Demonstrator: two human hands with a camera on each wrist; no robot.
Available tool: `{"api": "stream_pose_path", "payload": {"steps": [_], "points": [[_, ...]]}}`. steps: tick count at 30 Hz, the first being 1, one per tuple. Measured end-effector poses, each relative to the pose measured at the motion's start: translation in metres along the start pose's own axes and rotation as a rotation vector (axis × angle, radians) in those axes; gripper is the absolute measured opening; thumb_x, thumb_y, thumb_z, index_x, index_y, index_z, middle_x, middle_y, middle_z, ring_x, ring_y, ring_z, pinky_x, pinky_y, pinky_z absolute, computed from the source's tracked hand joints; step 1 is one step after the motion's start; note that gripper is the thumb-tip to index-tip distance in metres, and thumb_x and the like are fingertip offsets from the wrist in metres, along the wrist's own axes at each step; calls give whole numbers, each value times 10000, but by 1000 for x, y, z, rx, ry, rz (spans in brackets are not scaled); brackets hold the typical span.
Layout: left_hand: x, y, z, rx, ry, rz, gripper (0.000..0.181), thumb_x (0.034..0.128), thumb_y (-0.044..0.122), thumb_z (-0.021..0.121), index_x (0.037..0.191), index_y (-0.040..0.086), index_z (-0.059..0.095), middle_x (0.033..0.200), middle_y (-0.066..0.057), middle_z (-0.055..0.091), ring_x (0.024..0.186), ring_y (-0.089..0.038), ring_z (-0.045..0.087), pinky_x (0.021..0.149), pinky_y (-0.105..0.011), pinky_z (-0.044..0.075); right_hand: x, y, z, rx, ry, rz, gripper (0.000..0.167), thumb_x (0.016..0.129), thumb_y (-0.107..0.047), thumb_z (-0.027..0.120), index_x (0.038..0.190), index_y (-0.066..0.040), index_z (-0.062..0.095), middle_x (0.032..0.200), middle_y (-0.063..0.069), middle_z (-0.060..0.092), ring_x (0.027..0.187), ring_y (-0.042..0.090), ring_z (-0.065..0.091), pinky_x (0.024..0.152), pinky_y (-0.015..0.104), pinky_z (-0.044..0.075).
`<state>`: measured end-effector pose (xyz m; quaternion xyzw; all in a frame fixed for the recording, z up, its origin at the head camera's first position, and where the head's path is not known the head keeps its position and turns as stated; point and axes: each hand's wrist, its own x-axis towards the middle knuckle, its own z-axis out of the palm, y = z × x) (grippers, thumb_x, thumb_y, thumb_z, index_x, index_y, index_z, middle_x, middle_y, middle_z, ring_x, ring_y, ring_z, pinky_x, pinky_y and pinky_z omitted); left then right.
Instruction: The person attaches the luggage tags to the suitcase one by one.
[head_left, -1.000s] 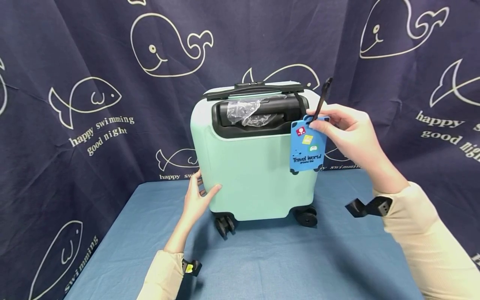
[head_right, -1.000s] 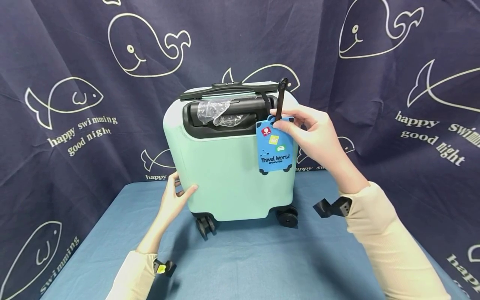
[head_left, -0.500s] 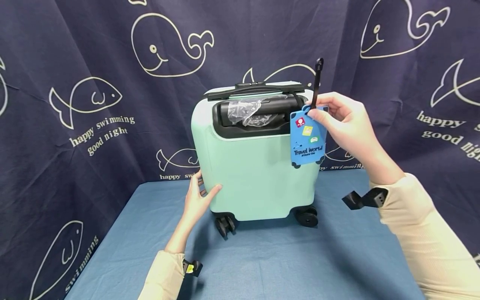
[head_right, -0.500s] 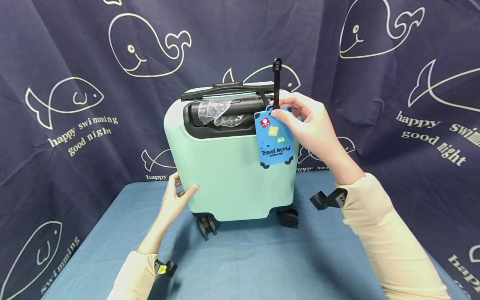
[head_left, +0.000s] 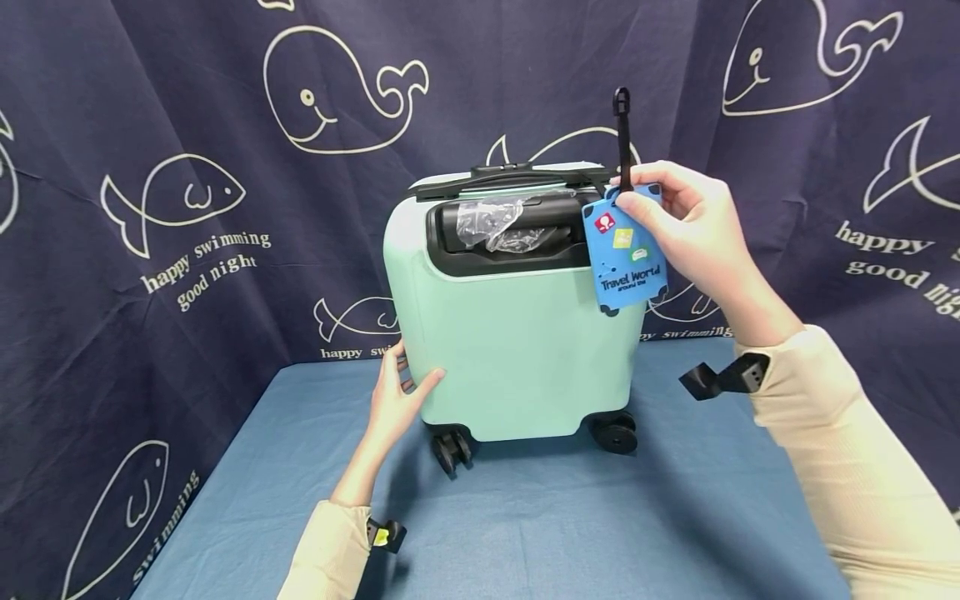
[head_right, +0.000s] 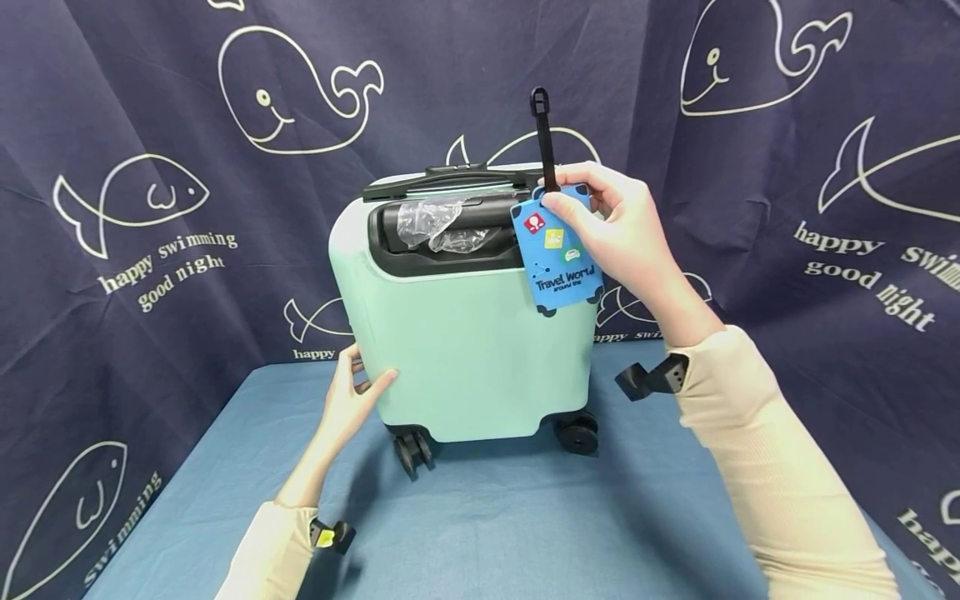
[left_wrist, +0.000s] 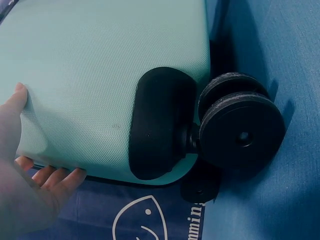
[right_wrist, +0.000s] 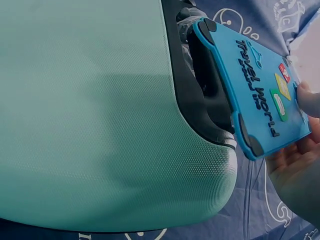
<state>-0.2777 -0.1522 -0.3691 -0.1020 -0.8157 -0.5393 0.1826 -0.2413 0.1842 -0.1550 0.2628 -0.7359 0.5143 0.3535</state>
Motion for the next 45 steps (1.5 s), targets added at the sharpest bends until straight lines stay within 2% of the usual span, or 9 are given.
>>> {"api": "stream_pose_path", "payload": {"steps": [11,20,27,33,45], "points": [[0,0,-1,-5,-5,-1,759,799,459,704,1418,242,323,1394,-18,391,1254,-253,453,982,-419,448,12,-1,7,55,-70,0,182,835,-8,667,961,-132,713,796,-104,655,612,37,539,576,133,451],[-2,1,-2,-16,-8,-10,753,803,438,709,1417,230,325,1389,-34,394,1255,-268,451,993,-428,439,23,0,14,-50,-133,27,184,850,-99,676,1031,-91,709,771,-142,636,615,69,464,568,172,369],[0,0,-1,-21,-5,-5,759,797,445,712,1415,219,334,1380,-28,401,1235,-251,462,986,-418,446,33,1,20,-122,-155,43,195,857,-128,667,1039,-66,698,709,-158,590,602,58,463,572,167,365],[1,0,-1,-29,-6,0,752,795,454,709,1408,222,339,1383,-24,398,1240,-248,459,987,-422,445,41,3,22,-174,-202,52,187,870,-161,651,1034,-84,694,742,-143,597,581,42,481,568,166,379],[0,-1,0,-6,6,-4,753,797,460,706,1412,231,337,1394,-22,398,1247,-244,460,979,-409,453,53,7,25,-149,-294,69,176,885,-169,639,1026,-70,676,787,-108,615,575,11,541,571,137,437]]}}
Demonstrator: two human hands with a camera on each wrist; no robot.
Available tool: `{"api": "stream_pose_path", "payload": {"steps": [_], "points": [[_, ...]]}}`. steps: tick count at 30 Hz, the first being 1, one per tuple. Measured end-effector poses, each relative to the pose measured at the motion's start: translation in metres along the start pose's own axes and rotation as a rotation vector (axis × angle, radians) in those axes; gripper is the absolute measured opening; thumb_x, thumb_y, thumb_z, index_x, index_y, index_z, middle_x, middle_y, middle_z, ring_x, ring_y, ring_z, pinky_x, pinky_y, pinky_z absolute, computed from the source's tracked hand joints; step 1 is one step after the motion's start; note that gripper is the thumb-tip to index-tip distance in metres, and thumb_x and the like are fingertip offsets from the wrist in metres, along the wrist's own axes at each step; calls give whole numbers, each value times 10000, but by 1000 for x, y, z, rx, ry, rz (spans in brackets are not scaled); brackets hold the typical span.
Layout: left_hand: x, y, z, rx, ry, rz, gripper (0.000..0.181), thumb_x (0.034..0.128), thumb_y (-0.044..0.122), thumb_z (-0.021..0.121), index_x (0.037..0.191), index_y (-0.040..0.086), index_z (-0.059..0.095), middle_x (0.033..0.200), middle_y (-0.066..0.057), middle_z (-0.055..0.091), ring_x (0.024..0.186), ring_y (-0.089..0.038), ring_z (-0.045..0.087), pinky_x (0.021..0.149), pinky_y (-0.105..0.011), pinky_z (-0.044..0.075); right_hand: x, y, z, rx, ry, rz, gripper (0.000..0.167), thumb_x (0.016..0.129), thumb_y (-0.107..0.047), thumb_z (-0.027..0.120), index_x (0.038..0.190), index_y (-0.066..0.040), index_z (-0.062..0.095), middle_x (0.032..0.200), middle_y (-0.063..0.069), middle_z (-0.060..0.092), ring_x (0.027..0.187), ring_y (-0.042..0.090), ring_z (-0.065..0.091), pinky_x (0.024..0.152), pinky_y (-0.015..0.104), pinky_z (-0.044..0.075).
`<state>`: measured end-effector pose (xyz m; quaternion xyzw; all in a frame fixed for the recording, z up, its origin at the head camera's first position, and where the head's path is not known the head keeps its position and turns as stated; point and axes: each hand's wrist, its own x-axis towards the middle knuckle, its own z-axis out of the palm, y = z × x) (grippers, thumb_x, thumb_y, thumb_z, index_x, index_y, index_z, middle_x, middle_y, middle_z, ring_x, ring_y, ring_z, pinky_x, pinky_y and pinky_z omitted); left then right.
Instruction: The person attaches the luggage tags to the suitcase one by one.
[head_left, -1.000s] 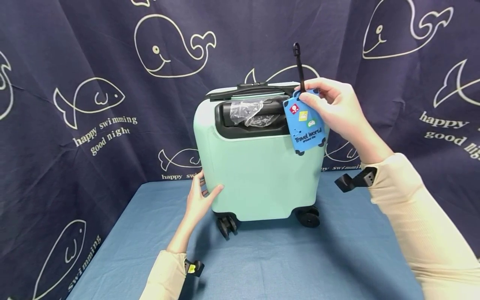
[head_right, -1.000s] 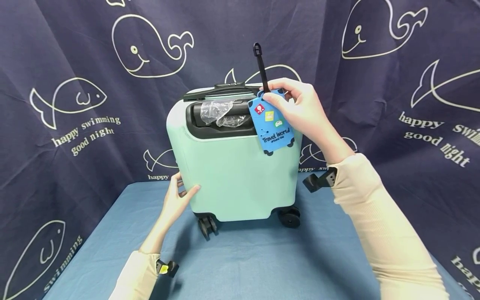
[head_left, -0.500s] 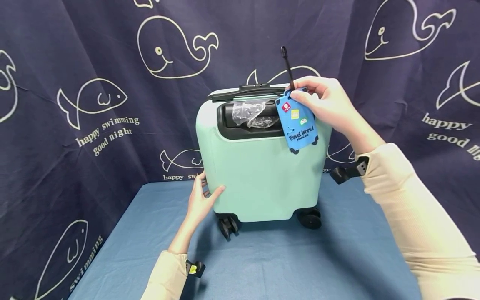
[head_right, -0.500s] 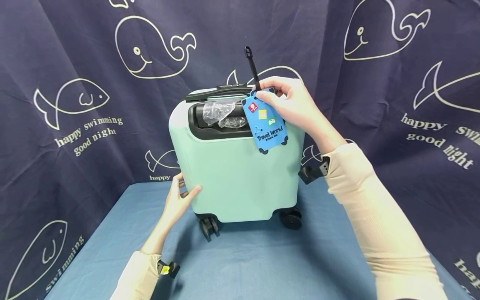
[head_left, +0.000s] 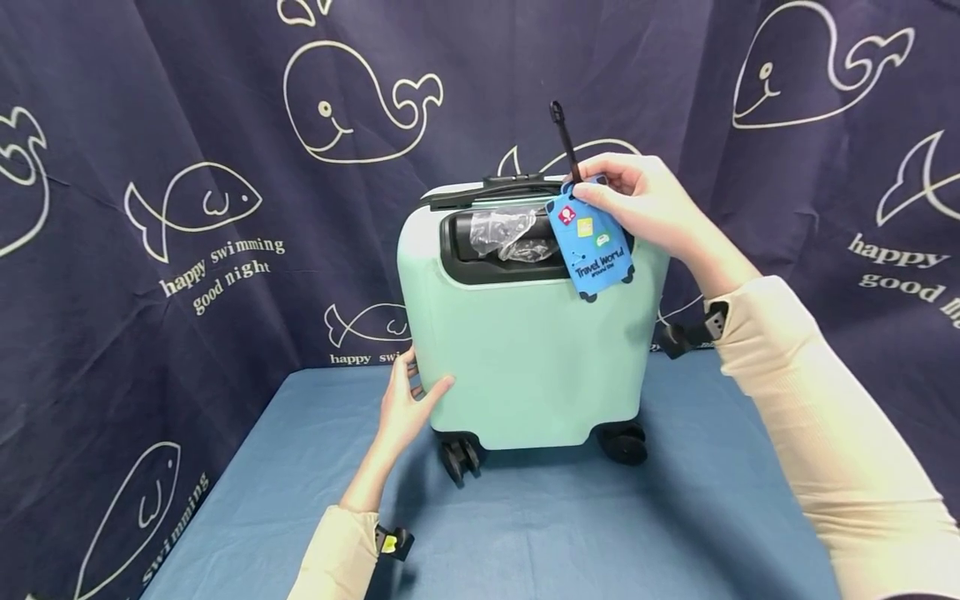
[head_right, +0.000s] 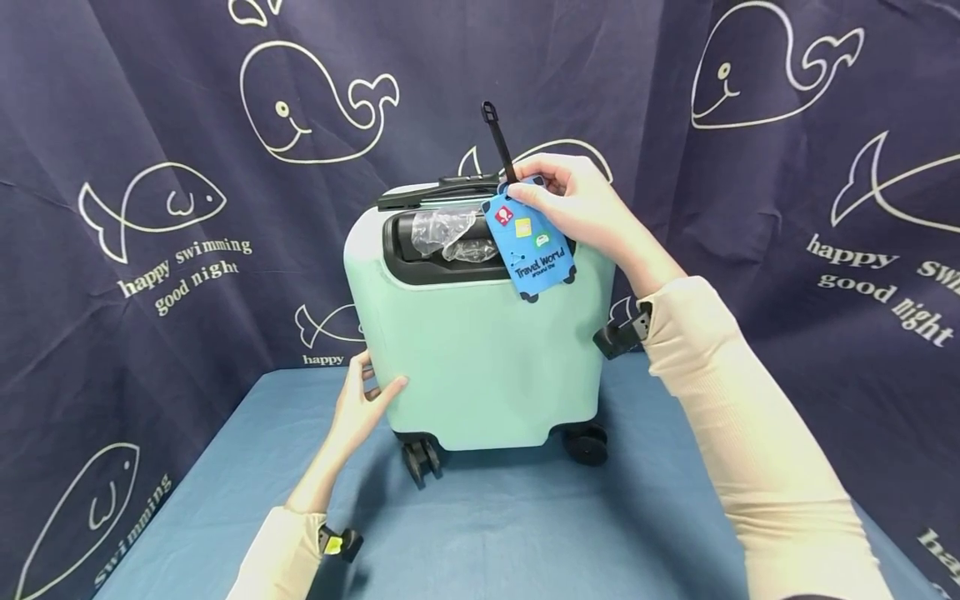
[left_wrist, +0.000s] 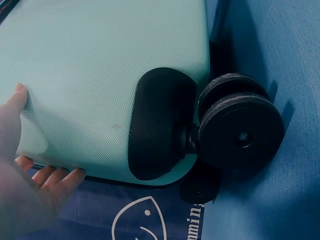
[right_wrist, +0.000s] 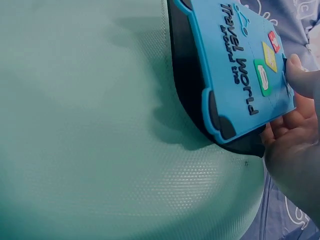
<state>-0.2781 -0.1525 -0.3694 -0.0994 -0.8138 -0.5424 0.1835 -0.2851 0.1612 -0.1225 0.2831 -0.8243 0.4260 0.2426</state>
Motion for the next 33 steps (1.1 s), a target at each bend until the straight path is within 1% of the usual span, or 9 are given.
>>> {"api": "stream_pose_path", "payload": {"steps": [6,11,15,17,20,22,26,30,33], "points": [[0,0,-1,0,2,3,754,797,463,704,1414,234,336,1388,-21,401,1245,-248,459,981,-420,450,5,-1,-1,12,-70,-19,158,893,-152,629,1019,-67,672,738,-100,622,601,22,542,577,144,430],[1,0,-1,-5,8,6,756,794,464,708,1412,226,342,1385,-24,403,1243,-255,458,986,-440,443,10,-1,2,-25,-67,-11,184,892,-165,631,1020,-37,662,734,-103,601,614,23,523,597,140,413],[1,0,-1,-3,5,3,754,793,460,710,1408,219,347,1383,-27,405,1240,-254,460,982,-424,449,14,-1,4,-58,-71,-2,208,891,-164,634,1032,-13,658,795,-96,587,630,25,526,610,133,414],[1,-1,-1,-1,3,-1,751,792,458,712,1406,222,348,1383,-29,404,1239,-252,461,980,-414,451,16,-1,4,-67,-76,-6,211,888,-165,638,1028,-10,664,838,-100,583,670,26,534,638,130,415],[1,-1,-1,-1,2,1,745,793,453,713,1402,221,350,1388,-32,400,1240,-253,461,980,-409,452,19,-3,4,-69,-90,-3,216,882,-182,648,1028,-26,674,867,-100,617,736,24,556,687,130,409],[1,-1,-1,-3,3,8,744,795,449,713,1401,215,352,1391,-35,398,1240,-257,461,979,-409,453,21,-4,2,-66,-104,11,221,876,-195,656,1033,-41,675,899,-108,624,777,18,563,713,127,401],[1,-1,-1,-7,3,15,747,795,445,714,1405,212,350,1393,-32,394,1242,-260,461,976,-413,454,23,-8,-1,-66,-146,71,263,871,-222,662,1075,-56,658,892,-124,641,787,10,572,714,131,405],[1,-1,-1,-13,6,17,743,796,436,717,1404,210,354,1385,-38,401,1239,-263,463,978,-418,453,26,-11,-2,-107,-190,132,319,875,-272,657,1120,-68,643,834,-142,655,754,20,567,688,154,405],[1,-1,-1,-15,5,16,739,798,433,717,1402,208,355,1378,-45,405,1233,-264,464,979,-421,452,29,-13,-2,-142,-222,173,344,878,-305,648,1140,-81,634,826,-138,656,745,29,562,696,167,395]]}}
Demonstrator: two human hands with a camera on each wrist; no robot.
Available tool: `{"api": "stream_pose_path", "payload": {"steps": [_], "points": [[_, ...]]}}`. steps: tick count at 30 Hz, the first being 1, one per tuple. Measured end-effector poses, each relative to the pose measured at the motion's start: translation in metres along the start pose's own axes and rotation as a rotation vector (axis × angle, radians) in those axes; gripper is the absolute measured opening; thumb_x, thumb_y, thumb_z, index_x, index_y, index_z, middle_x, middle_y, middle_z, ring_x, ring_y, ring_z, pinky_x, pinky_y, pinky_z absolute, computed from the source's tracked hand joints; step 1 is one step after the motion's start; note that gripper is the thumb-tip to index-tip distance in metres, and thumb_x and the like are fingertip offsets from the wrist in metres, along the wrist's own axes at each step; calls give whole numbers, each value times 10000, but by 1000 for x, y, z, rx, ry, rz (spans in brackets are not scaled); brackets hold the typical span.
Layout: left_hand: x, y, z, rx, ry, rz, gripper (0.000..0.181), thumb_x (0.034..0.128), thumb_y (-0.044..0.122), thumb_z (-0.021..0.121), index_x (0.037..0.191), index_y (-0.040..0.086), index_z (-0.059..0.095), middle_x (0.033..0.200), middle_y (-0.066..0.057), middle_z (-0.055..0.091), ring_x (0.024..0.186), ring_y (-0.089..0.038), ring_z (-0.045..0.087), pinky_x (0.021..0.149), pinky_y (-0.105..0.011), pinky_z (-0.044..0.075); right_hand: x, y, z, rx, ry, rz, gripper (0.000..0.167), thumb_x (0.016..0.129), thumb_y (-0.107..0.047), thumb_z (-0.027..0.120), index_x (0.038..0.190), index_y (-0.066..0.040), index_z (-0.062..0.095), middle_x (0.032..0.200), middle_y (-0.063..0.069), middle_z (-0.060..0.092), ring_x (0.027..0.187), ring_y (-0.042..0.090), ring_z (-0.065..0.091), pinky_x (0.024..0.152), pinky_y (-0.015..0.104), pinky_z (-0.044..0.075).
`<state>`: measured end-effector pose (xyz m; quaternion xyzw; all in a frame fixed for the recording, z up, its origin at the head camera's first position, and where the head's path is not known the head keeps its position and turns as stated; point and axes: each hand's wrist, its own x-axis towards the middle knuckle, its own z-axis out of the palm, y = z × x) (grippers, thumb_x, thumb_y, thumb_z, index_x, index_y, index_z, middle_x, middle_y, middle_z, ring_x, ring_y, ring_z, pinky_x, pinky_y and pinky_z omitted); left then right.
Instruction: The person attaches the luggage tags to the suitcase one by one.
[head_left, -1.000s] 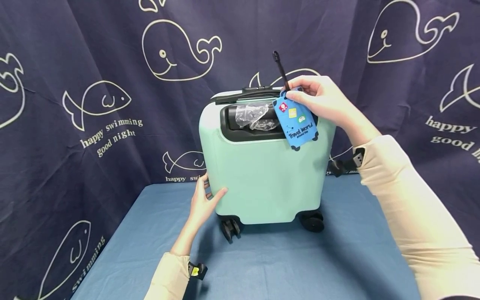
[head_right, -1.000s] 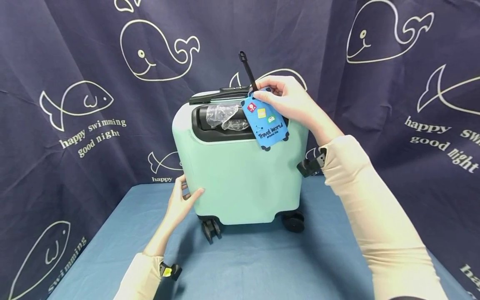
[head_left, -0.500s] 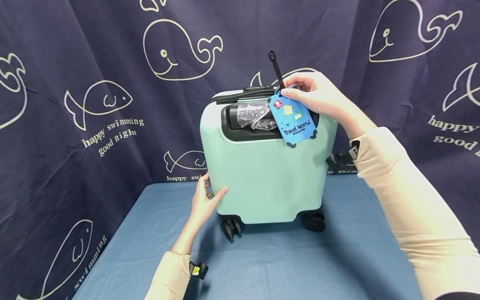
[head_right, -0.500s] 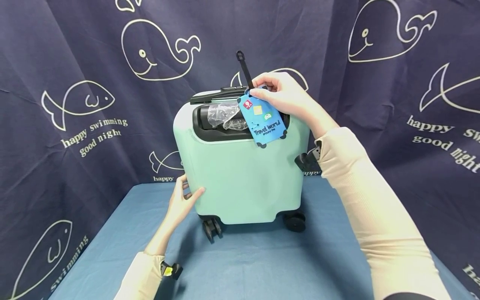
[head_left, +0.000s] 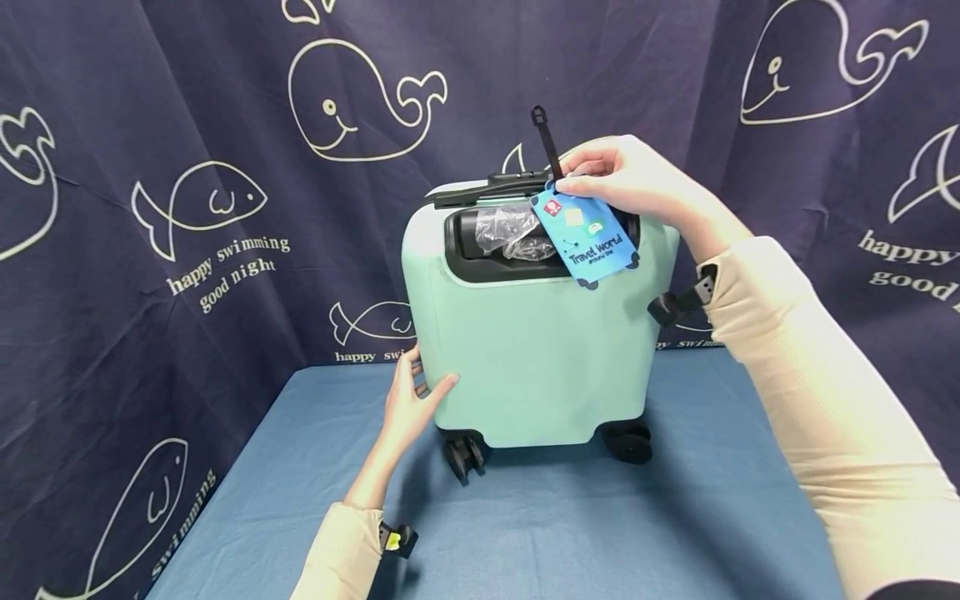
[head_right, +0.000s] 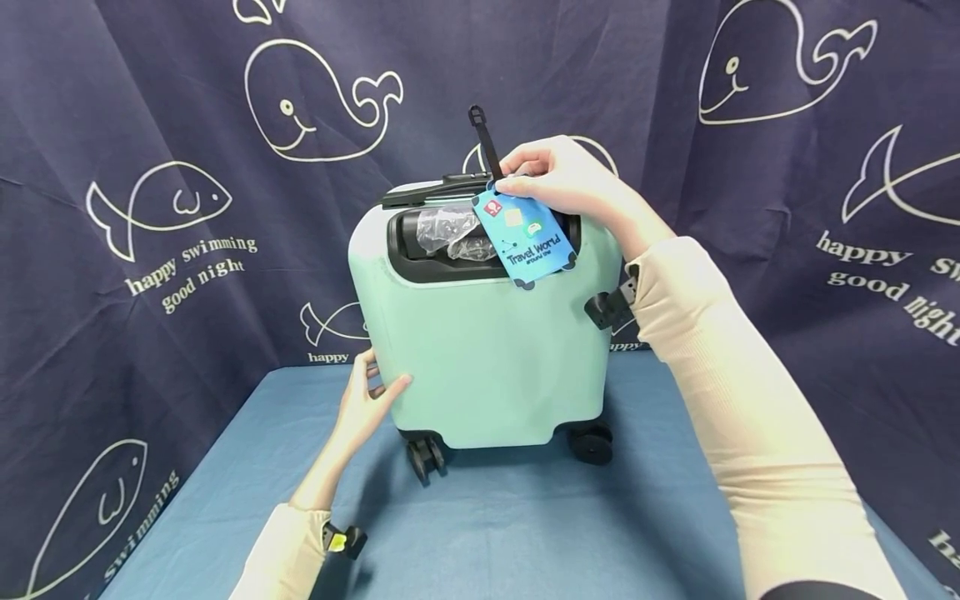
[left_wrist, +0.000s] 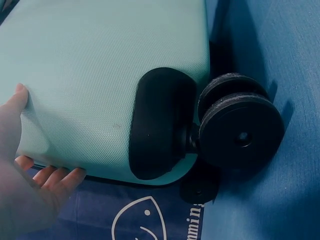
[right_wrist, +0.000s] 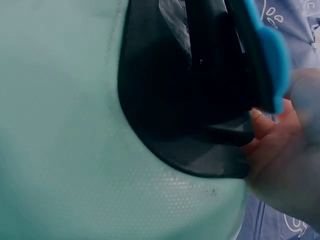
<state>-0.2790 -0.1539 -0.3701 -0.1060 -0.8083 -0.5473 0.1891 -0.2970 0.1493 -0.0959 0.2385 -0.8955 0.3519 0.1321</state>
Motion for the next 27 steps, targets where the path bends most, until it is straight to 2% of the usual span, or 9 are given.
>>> {"api": "stream_pose_path", "payload": {"steps": [6,12,17,21,24,27], "points": [[0,0,0,2,3,3,733,796,441,715,1397,212,363,1373,-40,412,1223,-259,471,972,-417,458,6,-3,-1,-59,-37,45,359,887,-333,623,1145,-83,616,834,-119,646,753,50,545,704,198,380],[1,1,-1,2,3,10,744,796,453,710,1404,210,357,1373,-33,411,1223,-256,472,965,-412,464,10,-8,-2,-72,-54,64,360,882,-341,623,1139,-89,610,818,-114,636,754,68,536,703,223,378],[1,1,-1,4,-1,-2,738,797,464,705,1401,221,356,1370,-25,413,1225,-245,473,966,-410,463,12,-9,0,-145,-33,2,333,873,-338,632,1105,-100,635,797,-114,624,762,72,520,721,229,357],[1,0,-1,3,-4,-14,731,798,462,704,1396,226,357,1368,-20,415,1231,-238,469,979,-413,454,14,-7,1,-217,-4,-50,294,869,-330,637,1067,-115,665,844,-57,626,784,100,504,719,241,354],[0,0,-1,1,-7,-20,731,798,463,704,1397,227,357,1373,-16,410,1235,-239,465,983,-417,450,15,-5,2,-221,3,-50,293,870,-336,631,1073,-127,664,869,-47,625,816,118,496,736,245,349],[0,0,-1,-1,-11,-23,735,797,466,703,1399,227,355,1375,-18,408,1235,-241,463,984,-417,448,17,-2,1,-200,4,-38,311,867,-350,633,1099,-145,656,854,-97,615,838,105,491,754,240,333]]}}
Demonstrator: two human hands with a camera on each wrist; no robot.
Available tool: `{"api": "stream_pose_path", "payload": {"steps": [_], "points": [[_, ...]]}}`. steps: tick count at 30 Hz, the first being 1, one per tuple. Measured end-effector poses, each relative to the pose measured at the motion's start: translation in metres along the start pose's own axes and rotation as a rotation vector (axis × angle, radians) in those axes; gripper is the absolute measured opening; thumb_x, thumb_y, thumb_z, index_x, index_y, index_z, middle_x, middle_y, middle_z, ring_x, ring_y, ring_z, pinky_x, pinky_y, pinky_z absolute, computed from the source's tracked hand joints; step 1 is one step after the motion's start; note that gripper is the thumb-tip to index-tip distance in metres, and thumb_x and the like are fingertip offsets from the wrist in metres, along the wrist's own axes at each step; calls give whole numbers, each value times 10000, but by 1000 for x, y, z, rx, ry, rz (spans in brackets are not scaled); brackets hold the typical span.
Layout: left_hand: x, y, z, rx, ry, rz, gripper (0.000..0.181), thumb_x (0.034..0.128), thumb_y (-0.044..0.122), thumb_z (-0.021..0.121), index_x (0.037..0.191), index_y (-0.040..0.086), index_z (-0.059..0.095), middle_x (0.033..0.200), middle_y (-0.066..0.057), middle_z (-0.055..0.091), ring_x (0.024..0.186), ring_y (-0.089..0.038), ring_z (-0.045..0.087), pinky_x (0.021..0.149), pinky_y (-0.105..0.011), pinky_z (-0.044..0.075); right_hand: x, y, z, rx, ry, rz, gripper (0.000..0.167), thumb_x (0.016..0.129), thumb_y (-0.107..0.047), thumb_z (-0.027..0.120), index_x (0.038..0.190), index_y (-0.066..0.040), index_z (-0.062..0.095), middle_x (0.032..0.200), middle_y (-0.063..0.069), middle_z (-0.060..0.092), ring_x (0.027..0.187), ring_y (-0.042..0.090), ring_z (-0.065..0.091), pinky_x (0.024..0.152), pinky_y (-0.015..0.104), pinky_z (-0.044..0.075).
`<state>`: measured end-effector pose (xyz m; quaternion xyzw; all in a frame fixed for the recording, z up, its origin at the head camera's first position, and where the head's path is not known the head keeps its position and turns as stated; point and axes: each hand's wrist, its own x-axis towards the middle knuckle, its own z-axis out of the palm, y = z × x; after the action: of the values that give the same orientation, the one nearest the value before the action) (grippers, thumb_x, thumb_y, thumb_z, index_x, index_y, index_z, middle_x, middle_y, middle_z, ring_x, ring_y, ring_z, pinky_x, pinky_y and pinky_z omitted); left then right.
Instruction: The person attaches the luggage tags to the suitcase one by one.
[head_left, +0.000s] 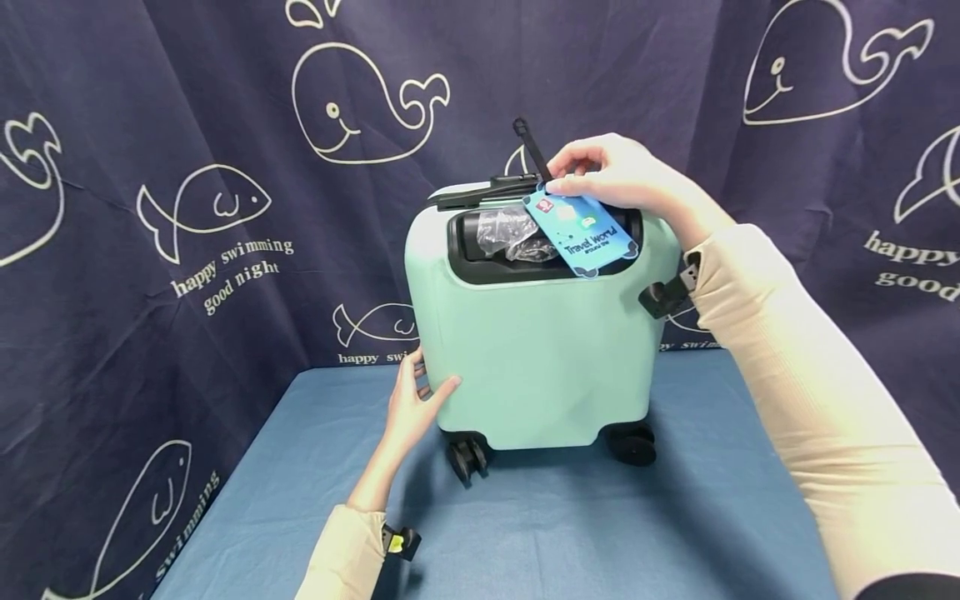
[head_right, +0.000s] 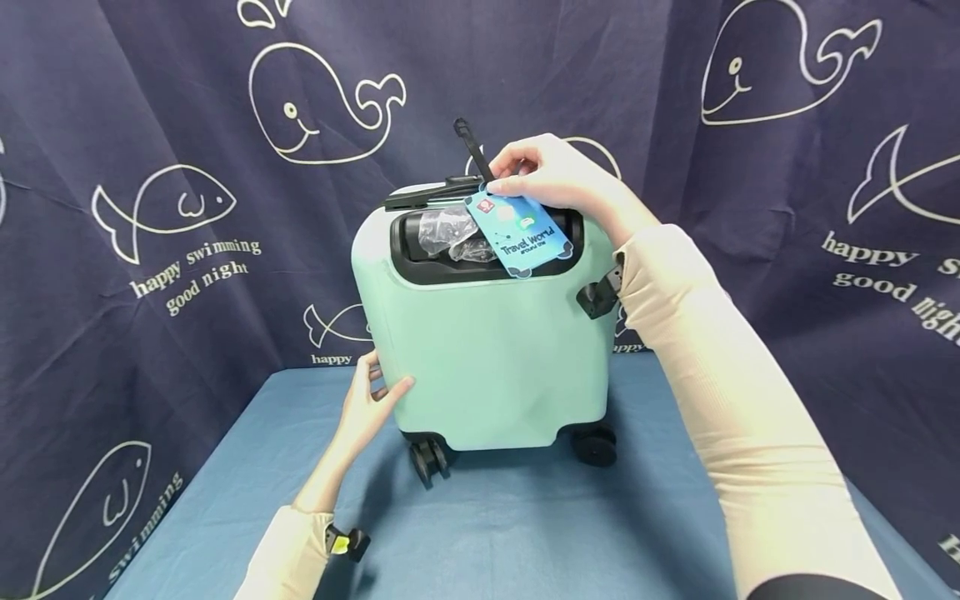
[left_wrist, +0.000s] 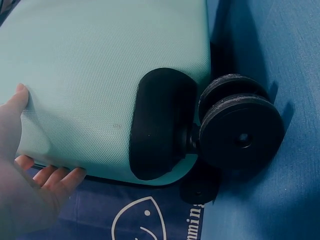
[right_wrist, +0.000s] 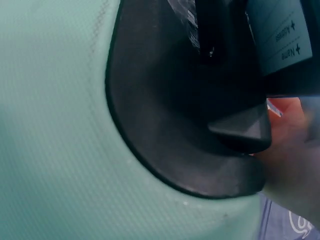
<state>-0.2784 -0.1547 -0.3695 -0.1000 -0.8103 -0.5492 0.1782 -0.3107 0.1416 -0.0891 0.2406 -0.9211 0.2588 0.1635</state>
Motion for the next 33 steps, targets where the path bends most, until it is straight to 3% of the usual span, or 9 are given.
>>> {"api": "stream_pose_path", "payload": {"steps": [5,9,12,19,27,33], "points": [[0,0,0,-7,2,3,737,797,455,708,1400,214,359,1369,-21,414,1232,-247,465,981,-419,451,1,5,2,121,-10,3,277,861,-336,655,1093,-186,635,856,-133,615,857,65,506,784,219,317],[-1,0,0,-10,0,4,739,799,454,706,1404,214,354,1372,-15,413,1233,-244,464,979,-417,452,1,7,4,325,-20,-6,112,841,-213,693,922,-160,638,761,-116,616,741,66,520,707,199,363],[-1,1,0,-8,-3,4,737,798,465,701,1404,233,349,1375,-9,409,1233,-237,463,980,-414,452,1,8,4,404,-23,-13,44,823,-143,701,827,-136,658,696,-111,621,664,77,517,648,208,387],[-1,0,0,-11,-9,1,759,787,479,707,1410,264,330,1385,3,398,1238,-225,457,982,-412,450,1,9,3,218,4,19,178,837,-343,680,862,-168,667,696,-148,593,813,116,476,758,231,304],[0,-1,1,-12,-6,2,754,789,473,707,1407,247,339,1379,-12,405,1237,-234,461,983,-442,445,5,10,5,60,79,-10,248,864,-370,631,919,-128,642,695,-157,563,755,98,472,718,251,286],[0,0,0,-7,-6,-1,750,792,483,698,1408,247,342,1374,-6,410,1229,-232,464,978,-431,450,7,13,6,74,93,-23,234,858,-376,642,897,-144,642,673,-171,571,722,85,481,708,253,287]]}}
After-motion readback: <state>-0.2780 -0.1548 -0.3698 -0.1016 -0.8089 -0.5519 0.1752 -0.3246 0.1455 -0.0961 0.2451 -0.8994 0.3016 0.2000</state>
